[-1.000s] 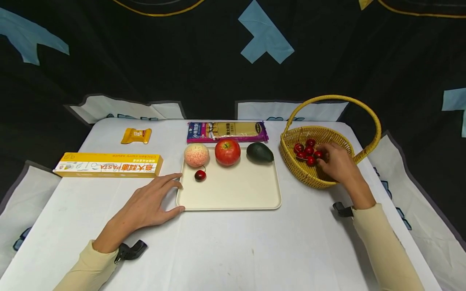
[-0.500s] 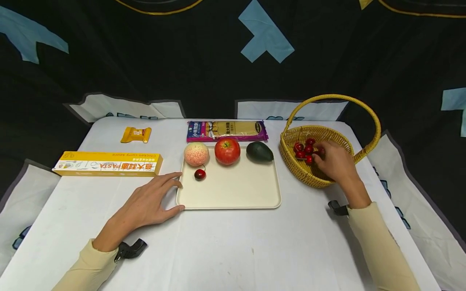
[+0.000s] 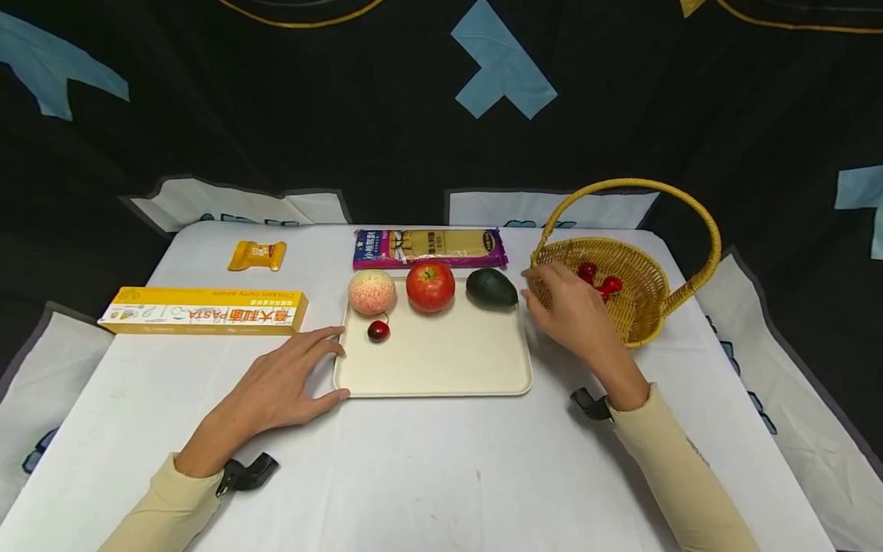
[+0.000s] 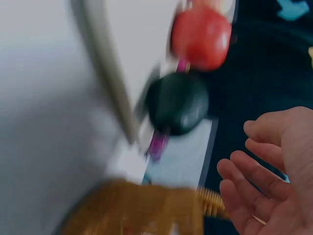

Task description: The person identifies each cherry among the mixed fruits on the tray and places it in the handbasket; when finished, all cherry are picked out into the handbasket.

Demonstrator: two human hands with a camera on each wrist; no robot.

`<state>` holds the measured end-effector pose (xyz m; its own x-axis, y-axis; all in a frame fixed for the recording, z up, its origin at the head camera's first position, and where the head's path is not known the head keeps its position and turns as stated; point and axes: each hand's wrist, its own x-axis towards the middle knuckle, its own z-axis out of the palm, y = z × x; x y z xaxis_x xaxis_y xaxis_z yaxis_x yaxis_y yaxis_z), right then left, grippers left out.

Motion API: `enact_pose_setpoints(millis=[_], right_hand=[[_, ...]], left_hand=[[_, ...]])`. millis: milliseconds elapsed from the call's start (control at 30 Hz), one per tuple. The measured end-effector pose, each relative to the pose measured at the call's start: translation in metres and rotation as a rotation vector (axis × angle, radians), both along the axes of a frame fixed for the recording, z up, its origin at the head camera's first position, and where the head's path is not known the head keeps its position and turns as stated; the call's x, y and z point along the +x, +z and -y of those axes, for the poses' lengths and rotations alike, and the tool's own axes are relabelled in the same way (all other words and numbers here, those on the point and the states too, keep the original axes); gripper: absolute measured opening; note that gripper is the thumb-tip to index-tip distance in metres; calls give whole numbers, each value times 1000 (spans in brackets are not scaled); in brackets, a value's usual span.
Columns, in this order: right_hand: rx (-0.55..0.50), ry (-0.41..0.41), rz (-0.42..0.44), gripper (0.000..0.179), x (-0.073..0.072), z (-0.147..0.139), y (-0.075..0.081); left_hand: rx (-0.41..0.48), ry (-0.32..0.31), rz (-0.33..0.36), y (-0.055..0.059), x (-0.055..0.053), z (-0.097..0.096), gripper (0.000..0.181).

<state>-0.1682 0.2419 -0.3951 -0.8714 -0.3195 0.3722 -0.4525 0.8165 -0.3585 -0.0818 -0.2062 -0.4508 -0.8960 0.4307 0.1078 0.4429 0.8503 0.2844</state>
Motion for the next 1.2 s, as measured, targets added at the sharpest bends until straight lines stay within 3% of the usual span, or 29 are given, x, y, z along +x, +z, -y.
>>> enact_pose_setpoints(millis=[600,833,1067,1200], right_hand=[[65,339,81,36,11,112,-20],[146,406,201,43,11,150,-27],[196,477,221,47,8,174,-29],[188,508,230,39,5,181,-31]], left_hand=[[6,-5,-18,-1,0,1,62],[-3,-4,-14,-1,0,1,62],[11,-3,-7,-1,0,1,56],[15,-3,-10,-1,0,2,56]])
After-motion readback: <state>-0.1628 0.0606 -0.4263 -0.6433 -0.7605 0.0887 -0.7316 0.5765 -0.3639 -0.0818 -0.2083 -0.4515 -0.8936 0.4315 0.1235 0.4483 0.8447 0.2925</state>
